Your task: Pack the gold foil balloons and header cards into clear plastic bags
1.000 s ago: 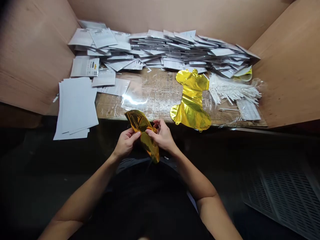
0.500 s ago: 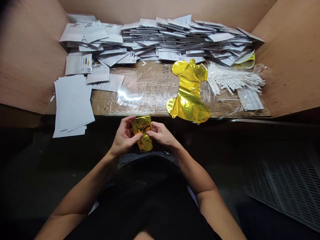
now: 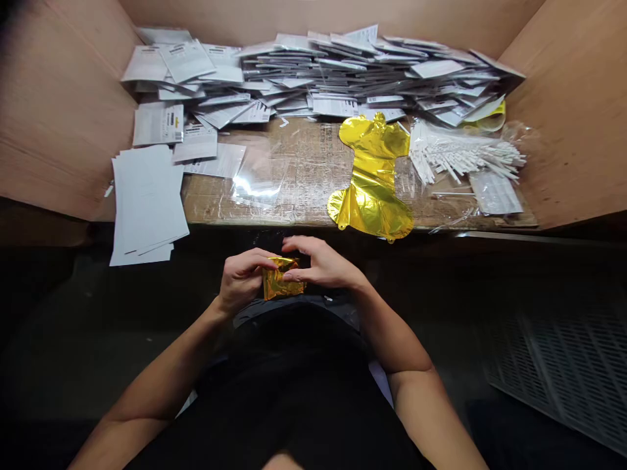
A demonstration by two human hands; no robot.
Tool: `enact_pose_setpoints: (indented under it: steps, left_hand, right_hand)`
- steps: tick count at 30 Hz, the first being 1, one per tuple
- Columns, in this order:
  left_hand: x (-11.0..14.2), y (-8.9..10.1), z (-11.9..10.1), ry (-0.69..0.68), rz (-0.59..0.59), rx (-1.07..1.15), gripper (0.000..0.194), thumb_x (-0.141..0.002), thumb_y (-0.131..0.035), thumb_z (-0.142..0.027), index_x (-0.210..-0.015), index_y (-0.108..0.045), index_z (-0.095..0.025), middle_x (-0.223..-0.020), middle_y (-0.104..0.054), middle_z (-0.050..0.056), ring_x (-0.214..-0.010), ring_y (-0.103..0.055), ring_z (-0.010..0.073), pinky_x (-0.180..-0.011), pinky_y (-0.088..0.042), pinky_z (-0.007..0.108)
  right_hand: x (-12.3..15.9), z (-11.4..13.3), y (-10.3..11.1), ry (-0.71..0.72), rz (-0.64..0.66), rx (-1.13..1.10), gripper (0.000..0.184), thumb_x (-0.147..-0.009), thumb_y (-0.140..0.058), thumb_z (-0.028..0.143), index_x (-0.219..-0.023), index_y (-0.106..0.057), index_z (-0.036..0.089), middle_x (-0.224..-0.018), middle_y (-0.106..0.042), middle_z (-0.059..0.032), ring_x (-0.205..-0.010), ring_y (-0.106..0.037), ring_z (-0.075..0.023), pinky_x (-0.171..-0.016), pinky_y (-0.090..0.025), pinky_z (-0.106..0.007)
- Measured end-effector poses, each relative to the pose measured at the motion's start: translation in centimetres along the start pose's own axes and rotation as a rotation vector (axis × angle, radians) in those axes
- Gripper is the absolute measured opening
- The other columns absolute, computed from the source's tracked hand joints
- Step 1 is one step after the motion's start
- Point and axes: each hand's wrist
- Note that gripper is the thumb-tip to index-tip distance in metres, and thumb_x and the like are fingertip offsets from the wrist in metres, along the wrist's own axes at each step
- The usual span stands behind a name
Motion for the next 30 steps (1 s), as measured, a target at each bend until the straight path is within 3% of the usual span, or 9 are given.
enact_pose_setpoints:
  steps: [4,7,10,12,15,16,20,26,30]
  left_hand:
    - [0.1,0.5,-0.8,0.077,0.111,-0.038,0.025,-0.100,-0.061,-0.019,-0.116,-0.079,-0.022,-0.114,-0.082,0.007,-0.103,-0.078,0.0208,-0.090,-0.062,0.031]
    - [0.9,0.4,-1.2,0.160,0.161,-0.072,0.032,-0.101,-0.065,-0.025,-0.132,-0.070,-0.020,-0.112,-0.081,0.007,-0.100,-0.078,0.0201,-0.087,-0.061,0.029]
    - [0.4,1.9,-1.0,0.119,0.235,-0.202,0.030,-0.101,-0.067,-0.028,-0.131,-0.069,-0.020,-0.104,-0.080,0.005,-0.091,-0.077,0.0180,-0.083,-0.058,0.028]
    - [-1.2,5.6,-0.6,0.116,0.090,-0.370,0.025,-0.103,-0.067,-0.033,-0.123,-0.071,-0.020,-0.102,-0.079,0.005,-0.091,-0.075,0.0187,-0.085,-0.057,0.030]
    - [-4.8,14.5,0.2,0.249,-0.514,-0.825,0.033,-0.102,-0.070,-0.045,-0.111,-0.068,-0.012,-0.116,-0.074,0.017,-0.116,-0.068,0.0282,-0.103,-0.050,0.041]
    - [-6.0,17.7,0.6,0.372,-0.608,-0.972,0.046,-0.097,-0.076,-0.049,-0.114,-0.065,-0.009,-0.128,-0.069,0.023,-0.132,-0.059,0.0345,-0.112,-0.044,0.048]
    - [-8.9,26.1,2.0,0.641,-0.589,-1.037,0.054,-0.079,-0.093,-0.045,-0.098,-0.060,-0.007,-0.122,-0.067,0.028,-0.133,-0.058,0.0403,-0.114,-0.043,0.052]
    - [-9.1,27.3,2.8,0.533,-0.673,-1.035,0.036,-0.082,-0.087,-0.023,-0.095,-0.054,-0.016,-0.119,-0.067,0.020,-0.130,-0.060,0.0369,-0.115,-0.043,0.049]
    - [-7.4,26.0,1.7,0.378,-0.829,-0.738,0.019,-0.091,-0.076,-0.025,-0.096,-0.058,-0.019,-0.109,-0.073,0.014,-0.112,-0.070,0.0317,-0.105,-0.054,0.047]
  right_hand:
    - [-1.2,0.1,-2.4,-0.006,-0.003,0.191,0.025,-0.104,-0.066,0.039,-0.091,-0.079,0.022,-0.081,-0.074,-0.0024,-0.081,-0.067,-0.0205,-0.104,-0.046,-0.044]
    - [-1.5,0.2,-2.7,-0.021,0.081,0.314,0.022,-0.102,-0.068,0.039,-0.090,-0.080,0.024,-0.078,-0.069,-0.0034,-0.079,-0.063,-0.0213,-0.087,-0.044,-0.039]
    - [-2.2,0.0,-2.8,-0.002,0.183,0.390,0.020,-0.103,-0.065,0.036,-0.094,-0.080,0.027,-0.084,-0.071,-0.0036,-0.084,-0.065,-0.0224,-0.092,-0.041,-0.042]
    - [-2.6,0.0,-3.2,0.015,0.156,0.437,0.021,-0.105,-0.060,0.032,-0.095,-0.077,0.026,-0.088,-0.073,-0.0038,-0.087,-0.068,-0.0229,-0.101,-0.039,-0.048]
    - [-2.9,-0.2,-3.7,0.030,0.076,0.446,0.016,-0.105,-0.056,0.028,-0.098,-0.071,0.025,-0.088,-0.074,-0.0015,-0.087,-0.070,-0.0216,-0.118,-0.031,-0.056]
    - [-2.9,-0.4,-3.7,0.032,0.050,0.426,0.015,-0.105,-0.056,0.028,-0.099,-0.069,0.025,-0.086,-0.074,-0.0001,-0.085,-0.070,-0.0207,-0.121,-0.029,-0.056]
    - [-2.8,-1.2,-3.9,0.045,-0.026,0.346,0.012,-0.104,-0.055,0.028,-0.100,-0.067,0.025,-0.086,-0.074,0.0005,-0.083,-0.069,-0.0204,-0.119,-0.034,-0.055]
    - [-3.6,-0.7,-4.3,0.020,-0.267,0.391,0.015,-0.096,-0.064,0.032,-0.093,-0.077,0.024,-0.091,-0.070,-0.0078,-0.093,-0.064,-0.0281,-0.088,-0.045,-0.045]
    - [-4.8,1.5,-4.5,-0.044,-0.178,-0.103,0.021,-0.097,-0.070,0.041,-0.091,-0.075,0.022,-0.084,-0.069,-0.0049,-0.082,-0.064,-0.0239,-0.079,-0.049,-0.039]
Point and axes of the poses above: each hand's wrist, its own x-axis away from the middle knuckle, its own y-axis out of the back of the hand, z = x × y
